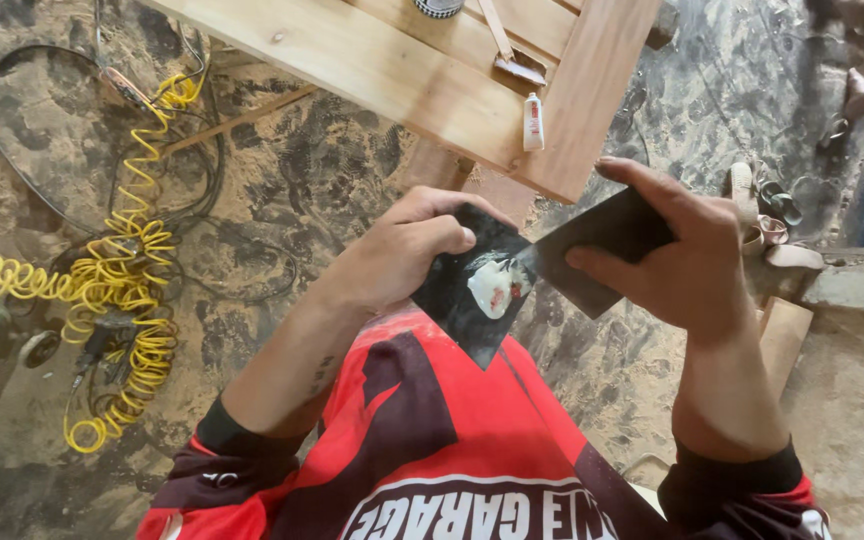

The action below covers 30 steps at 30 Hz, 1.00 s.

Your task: The person mixes a white filler with a dark powder on a card using a putty knife. They then apply the mixture to the joints and grooves of a wooden panel, smoothing it into the crevices.

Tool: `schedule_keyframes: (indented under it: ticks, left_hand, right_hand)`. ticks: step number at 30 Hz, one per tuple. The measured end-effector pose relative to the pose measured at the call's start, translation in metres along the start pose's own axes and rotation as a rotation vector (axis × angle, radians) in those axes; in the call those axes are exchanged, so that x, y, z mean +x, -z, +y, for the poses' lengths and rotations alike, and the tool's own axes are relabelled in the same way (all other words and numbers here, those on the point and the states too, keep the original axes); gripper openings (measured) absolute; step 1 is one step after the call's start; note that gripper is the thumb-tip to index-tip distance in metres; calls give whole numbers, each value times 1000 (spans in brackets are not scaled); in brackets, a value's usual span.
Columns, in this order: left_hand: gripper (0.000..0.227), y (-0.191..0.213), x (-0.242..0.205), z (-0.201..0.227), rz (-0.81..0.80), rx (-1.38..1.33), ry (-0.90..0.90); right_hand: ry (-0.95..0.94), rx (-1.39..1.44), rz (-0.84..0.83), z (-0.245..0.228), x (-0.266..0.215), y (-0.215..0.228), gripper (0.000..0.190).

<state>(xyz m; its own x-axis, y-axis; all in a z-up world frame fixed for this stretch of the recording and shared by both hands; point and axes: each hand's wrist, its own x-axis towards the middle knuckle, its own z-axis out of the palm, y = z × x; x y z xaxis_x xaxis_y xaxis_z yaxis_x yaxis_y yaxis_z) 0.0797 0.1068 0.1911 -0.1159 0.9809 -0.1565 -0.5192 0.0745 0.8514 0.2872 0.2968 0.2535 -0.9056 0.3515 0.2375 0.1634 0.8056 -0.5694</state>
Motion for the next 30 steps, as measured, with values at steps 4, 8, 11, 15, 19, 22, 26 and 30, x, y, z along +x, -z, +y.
schedule_keyframes:
  ticks: [4,8,11,15,19,22,26,30]
  left_hand:
    - [36,0,5,-3,39,-32,22]
    - [33,-1,15,-8,53,-280,27]
    - [34,-3,18,-13,104,-292,-43]
    - [34,-6,22,-21,228,-77,-123]
    - [32,-7,25,-30,330,2,-147]
    - [31,-8,24,-36,402,89,-156]
    - [31,-8,24,-38,376,91,-174]
    - [31,-9,21,-36,401,120,-130]
  right_hand:
    - [-41,-18,-31,1,-3,-2,76]
    - [-94,21,-16,2,-7,-2,75]
    - [-209,25,-58,2,-10,-7,77]
    - [-278,44,-65,2,-12,-10,74]
    - [-374,200,-70,-1,-11,-2,67]
    - [-365,229,-26,-10,-13,7,61]
    - [-212,-35,42,-30,-12,15,37]
    - [95,-129,25,-50,-6,16,18]
